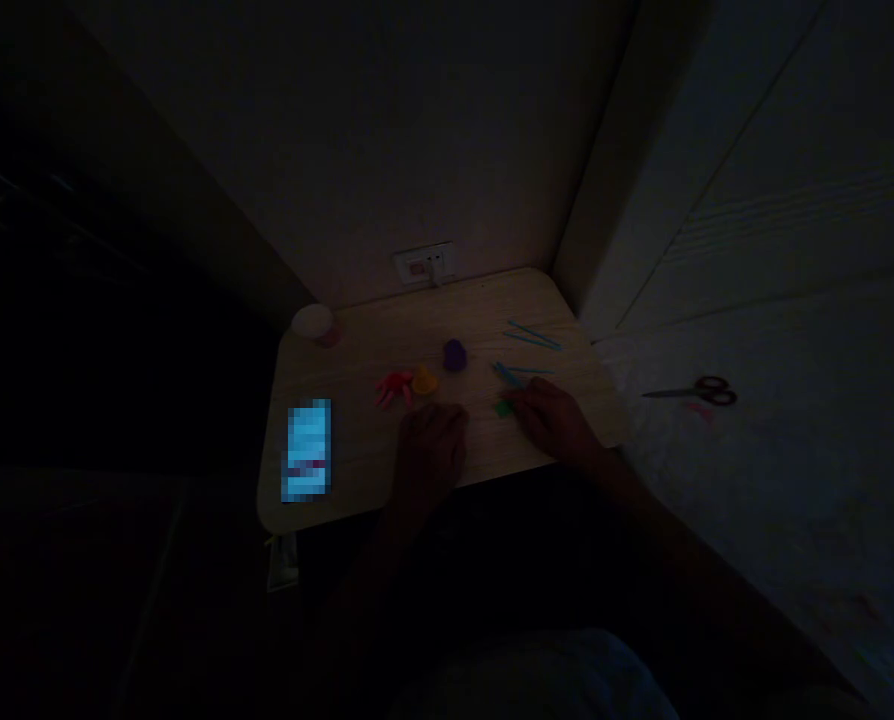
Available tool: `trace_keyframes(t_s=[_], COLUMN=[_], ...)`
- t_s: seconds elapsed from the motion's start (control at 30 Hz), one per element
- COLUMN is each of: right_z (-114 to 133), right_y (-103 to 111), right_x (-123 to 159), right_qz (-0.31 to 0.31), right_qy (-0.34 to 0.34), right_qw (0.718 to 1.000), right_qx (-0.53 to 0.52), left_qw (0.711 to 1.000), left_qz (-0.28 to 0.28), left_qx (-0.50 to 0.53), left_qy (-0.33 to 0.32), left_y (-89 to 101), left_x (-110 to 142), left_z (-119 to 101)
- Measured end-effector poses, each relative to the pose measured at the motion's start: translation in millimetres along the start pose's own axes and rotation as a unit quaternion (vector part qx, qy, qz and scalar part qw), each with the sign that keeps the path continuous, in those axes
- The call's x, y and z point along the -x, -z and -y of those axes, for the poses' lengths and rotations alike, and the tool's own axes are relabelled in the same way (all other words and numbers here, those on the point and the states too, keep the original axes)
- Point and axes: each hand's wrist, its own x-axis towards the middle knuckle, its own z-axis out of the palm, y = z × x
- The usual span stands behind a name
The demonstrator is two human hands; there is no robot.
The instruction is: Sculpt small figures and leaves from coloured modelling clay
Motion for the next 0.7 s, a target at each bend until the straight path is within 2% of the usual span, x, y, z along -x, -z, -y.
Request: trace_keyframes(t_s=[0.2, 0.4, 0.7], right_z=[1, 1, 0], right_y=[-2, -1, -2], right_x=[-1, -1, -1], right_qz=[-0.012, -0.010, -0.006], right_qy=[0.001, -0.005, -0.009], right_qw=[1.000, 1.000, 1.000], right_qx=[0.005, 0.013, 0.018], left_qw=[1.000, 0.999, 0.999], left_qz=[0.015, -0.029, -0.006], left_qx=[0.008, 0.017, 0.040], left_qy=[-0.002, 0.029, 0.018], left_y=[-0.8, -5.1, -3.5], left_x=[-8, -13, -16], left_z=[4, 2, 4])
